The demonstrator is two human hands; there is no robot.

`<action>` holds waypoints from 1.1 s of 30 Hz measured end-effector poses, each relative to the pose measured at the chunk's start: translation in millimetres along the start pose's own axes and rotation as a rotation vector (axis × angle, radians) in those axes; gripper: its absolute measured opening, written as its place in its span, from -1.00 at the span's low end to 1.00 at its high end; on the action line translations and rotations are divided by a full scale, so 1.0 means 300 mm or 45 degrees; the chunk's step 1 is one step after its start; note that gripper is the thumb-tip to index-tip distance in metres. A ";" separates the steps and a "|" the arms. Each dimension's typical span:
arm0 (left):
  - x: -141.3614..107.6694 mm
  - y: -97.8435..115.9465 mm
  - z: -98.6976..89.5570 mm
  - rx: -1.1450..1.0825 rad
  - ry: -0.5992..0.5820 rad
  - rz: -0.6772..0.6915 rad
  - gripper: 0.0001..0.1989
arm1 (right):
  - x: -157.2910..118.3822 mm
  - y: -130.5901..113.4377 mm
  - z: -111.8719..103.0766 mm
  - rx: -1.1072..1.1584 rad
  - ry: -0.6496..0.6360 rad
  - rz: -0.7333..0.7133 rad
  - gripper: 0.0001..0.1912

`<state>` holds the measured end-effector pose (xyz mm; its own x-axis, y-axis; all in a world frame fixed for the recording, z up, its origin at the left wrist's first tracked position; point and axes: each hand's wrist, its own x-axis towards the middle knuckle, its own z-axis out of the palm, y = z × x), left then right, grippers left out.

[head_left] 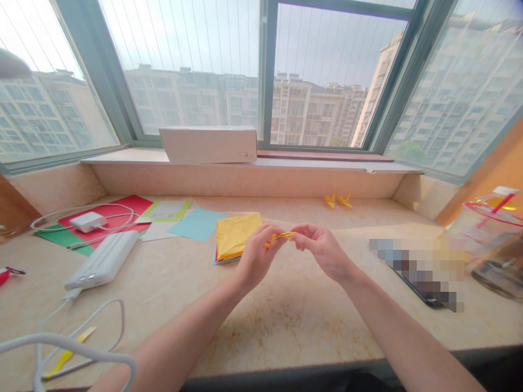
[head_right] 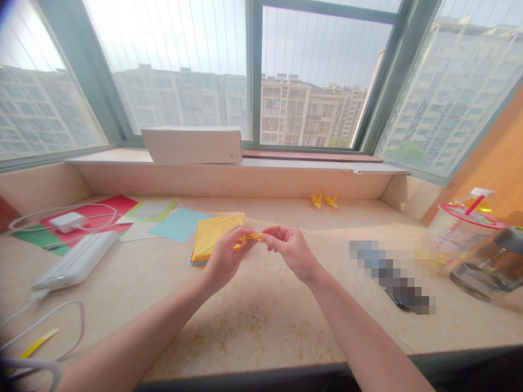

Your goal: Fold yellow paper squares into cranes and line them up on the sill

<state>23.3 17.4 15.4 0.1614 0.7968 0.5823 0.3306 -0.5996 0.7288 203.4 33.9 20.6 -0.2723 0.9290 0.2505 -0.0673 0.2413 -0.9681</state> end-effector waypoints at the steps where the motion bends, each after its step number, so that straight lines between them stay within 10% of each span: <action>1: 0.000 0.000 0.000 -0.002 0.000 0.008 -0.84 | 0.000 -0.001 -0.002 0.014 -0.009 0.014 -0.71; 33: 0.001 -0.026 0.015 -0.270 -0.011 -0.223 -0.76 | -0.002 0.023 0.013 -0.060 0.061 -0.217 -0.73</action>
<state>25.0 22.7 8.3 0.1268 0.8896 0.4388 0.1524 -0.4546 0.8776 199.5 33.9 13.7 -0.2149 0.8857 0.4115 -0.0628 0.4080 -0.9108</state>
